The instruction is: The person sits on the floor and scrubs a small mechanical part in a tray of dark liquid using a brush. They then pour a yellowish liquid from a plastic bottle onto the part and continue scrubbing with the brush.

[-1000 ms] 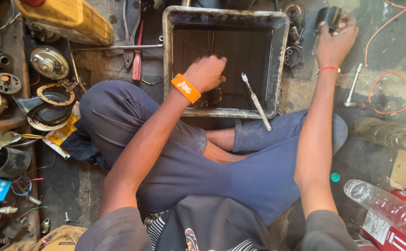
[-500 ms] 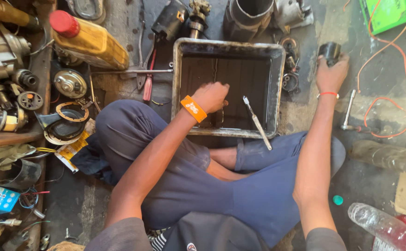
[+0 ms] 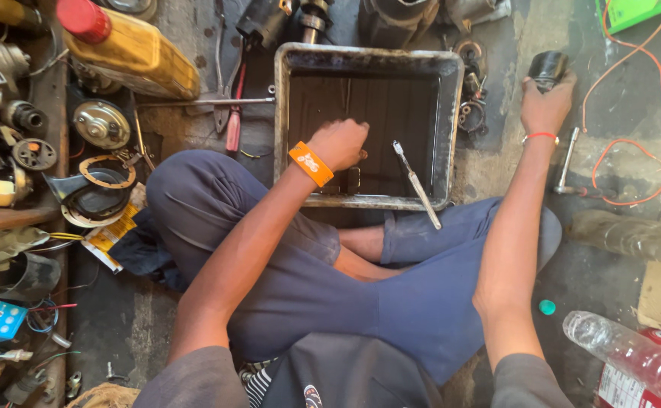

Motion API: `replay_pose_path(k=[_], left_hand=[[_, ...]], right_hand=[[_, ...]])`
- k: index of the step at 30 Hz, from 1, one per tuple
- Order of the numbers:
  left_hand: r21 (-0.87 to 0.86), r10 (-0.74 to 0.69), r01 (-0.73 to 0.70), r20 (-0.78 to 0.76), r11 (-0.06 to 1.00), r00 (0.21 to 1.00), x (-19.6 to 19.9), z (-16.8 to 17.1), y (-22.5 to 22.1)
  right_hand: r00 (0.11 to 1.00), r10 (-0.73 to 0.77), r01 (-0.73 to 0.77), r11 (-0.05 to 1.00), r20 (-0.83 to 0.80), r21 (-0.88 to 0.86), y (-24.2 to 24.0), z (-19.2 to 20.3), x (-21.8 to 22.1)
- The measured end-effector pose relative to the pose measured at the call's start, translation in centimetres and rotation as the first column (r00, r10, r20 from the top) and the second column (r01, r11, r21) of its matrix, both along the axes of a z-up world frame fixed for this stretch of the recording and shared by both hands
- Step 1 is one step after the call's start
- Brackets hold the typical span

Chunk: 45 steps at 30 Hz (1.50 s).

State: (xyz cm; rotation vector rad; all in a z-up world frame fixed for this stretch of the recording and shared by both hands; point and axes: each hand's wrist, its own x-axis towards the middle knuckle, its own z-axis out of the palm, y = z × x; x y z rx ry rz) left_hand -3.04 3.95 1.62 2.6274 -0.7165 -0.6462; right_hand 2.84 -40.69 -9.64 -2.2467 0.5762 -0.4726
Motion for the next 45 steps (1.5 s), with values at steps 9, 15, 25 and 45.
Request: replay_pose_path(k=[9, 15, 25, 45], left_hand=[[-0.021, -0.006, 0.007, 0.031, 1.0, 1.0, 0.0, 0.1, 0.0], [-0.02, -0.017, 0.018, 0.044, 1.0, 0.999, 0.1, 0.4, -0.2], [-0.058, -0.01, 0.014, 0.062, 0.998, 0.998, 0.0, 0.3, -0.1], [-0.166, 0.078, -0.065, 0.074, 0.984, 0.994, 0.4, 0.1, -0.2]], right_hand=[[0.97, 0.152, -0.081, 0.938, 0.19, -0.337, 2.3, 3.6, -1.2], [0.856, 0.514, -0.48, 0.828, 0.052, -0.29, 11.2, 6.5, -1.5], [0.876, 0.467, -0.473, 0.788, -0.116, -0.394, 11.5, 6.7, -2.4], [0.906, 0.421, -0.415, 0.902, 0.034, -0.118, 11.5, 8.9, -3.6]])
